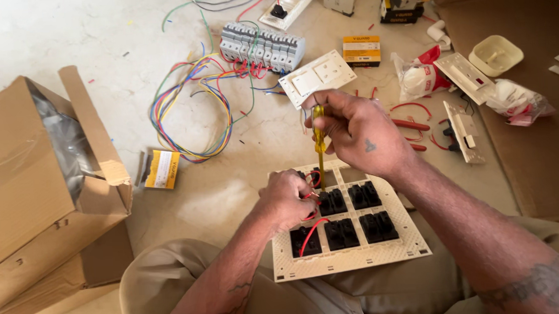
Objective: The person wires an electrical switchboard by stripping wires with pliers and securing them into terminals using a screwdriver.
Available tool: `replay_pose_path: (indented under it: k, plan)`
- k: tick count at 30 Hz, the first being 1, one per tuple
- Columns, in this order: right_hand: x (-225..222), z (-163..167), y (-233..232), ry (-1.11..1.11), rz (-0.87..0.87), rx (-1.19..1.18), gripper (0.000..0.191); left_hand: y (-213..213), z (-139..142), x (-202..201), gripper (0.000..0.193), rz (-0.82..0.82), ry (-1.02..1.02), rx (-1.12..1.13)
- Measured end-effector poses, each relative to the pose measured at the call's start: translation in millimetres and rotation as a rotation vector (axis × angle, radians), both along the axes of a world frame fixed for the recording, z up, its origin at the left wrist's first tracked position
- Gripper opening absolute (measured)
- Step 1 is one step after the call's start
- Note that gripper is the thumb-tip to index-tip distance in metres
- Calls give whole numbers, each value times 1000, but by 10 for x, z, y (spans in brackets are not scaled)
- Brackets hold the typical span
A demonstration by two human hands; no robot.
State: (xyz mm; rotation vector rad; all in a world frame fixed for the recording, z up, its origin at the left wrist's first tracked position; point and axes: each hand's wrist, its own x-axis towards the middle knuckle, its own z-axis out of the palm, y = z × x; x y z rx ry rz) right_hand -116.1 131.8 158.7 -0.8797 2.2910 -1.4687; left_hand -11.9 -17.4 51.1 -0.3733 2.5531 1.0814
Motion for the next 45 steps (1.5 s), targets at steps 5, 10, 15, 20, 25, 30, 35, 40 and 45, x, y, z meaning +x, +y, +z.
replay_pose_path:
  k: [5, 10, 15, 20, 25, 30, 35, 40, 45]
  plan:
    - [68, 89, 30, 50, -17, -28, 28, 11, -112, 71, 12, -90, 323, 167]
    - [92, 96, 19, 172, -129, 88, 35, -37, -79, 30, 13, -125, 252, 144]
    - [109, 47, -28, 359, -139, 104, 36, -35, -64, 35, 14, -91, 242, 165]
    - [81, 10, -20, 168, 56, -64, 39, -44, -90, 36, 14, -97, 271, 119]
    - [107, -24, 4, 53, -125, 165, 47, -31, -150, 1, 14, -80, 230, 143]
    - [181, 23, -40, 507, 51, 9, 35, -38, -184, 12, 12, -118, 300, 130]
    - [119, 193, 27, 258, 258, -87, 39, -9, -193, 24, 12, -86, 289, 101]
    - [156, 167, -28, -20, -144, 486, 55, -25, -154, 7, 14, -115, 294, 104]
    - [120, 67, -20, 405, 137, -65, 46, -23, -113, -13, 17, -128, 267, 100]
